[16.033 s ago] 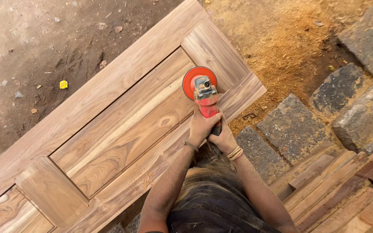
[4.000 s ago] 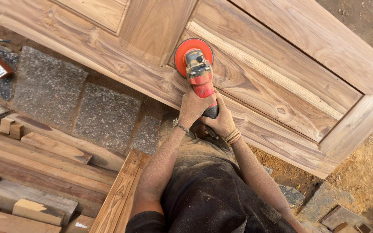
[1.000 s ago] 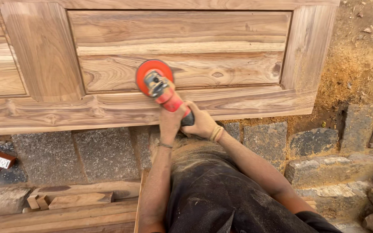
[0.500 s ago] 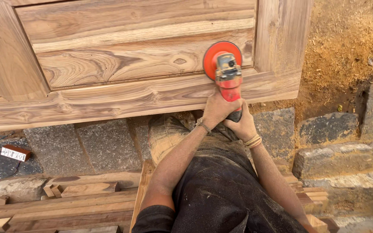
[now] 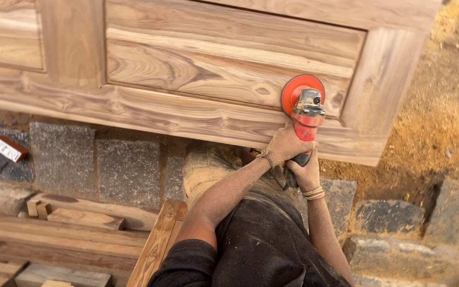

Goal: The person uses a handheld electric sander to smooth the surface of a wooden door panel. The sander is moved systematically across the flat areas and along the raised edges of the panel's design.

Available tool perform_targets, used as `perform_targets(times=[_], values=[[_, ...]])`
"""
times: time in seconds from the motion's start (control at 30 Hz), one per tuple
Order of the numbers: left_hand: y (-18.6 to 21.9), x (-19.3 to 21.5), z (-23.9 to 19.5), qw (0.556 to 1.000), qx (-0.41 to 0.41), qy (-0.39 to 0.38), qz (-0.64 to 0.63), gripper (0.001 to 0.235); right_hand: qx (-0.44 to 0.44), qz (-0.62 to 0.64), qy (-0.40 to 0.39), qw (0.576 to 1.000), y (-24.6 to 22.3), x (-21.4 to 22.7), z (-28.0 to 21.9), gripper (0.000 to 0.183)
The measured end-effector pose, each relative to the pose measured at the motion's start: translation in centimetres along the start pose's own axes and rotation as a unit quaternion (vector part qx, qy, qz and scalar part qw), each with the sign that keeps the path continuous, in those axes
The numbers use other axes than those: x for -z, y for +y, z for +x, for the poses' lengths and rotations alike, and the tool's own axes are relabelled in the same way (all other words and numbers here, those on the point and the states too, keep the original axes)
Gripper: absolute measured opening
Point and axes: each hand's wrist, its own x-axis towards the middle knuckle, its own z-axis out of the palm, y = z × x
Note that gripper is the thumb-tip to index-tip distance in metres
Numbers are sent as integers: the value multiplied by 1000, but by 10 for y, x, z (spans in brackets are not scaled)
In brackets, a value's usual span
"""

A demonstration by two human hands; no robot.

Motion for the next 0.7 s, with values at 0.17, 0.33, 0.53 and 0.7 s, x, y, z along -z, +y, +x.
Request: perform_targets(times=[0.17,0.33,0.53,0.7], values=[[-44,111,-13,989,-29,131,-57,80,27,-106,-100,989,-50,-92,37,72],[-112,247,-33,959,26,232,-159,74,171,-138,-209,953,-103,-233,82,80],[-157,364,-34,931,66,311,-180,80,112,-226,-234,939,-150,-351,122,91],[-143,365,-28,940,36,273,-202,86,11,-267,-213,940,-170,-342,122,81]])
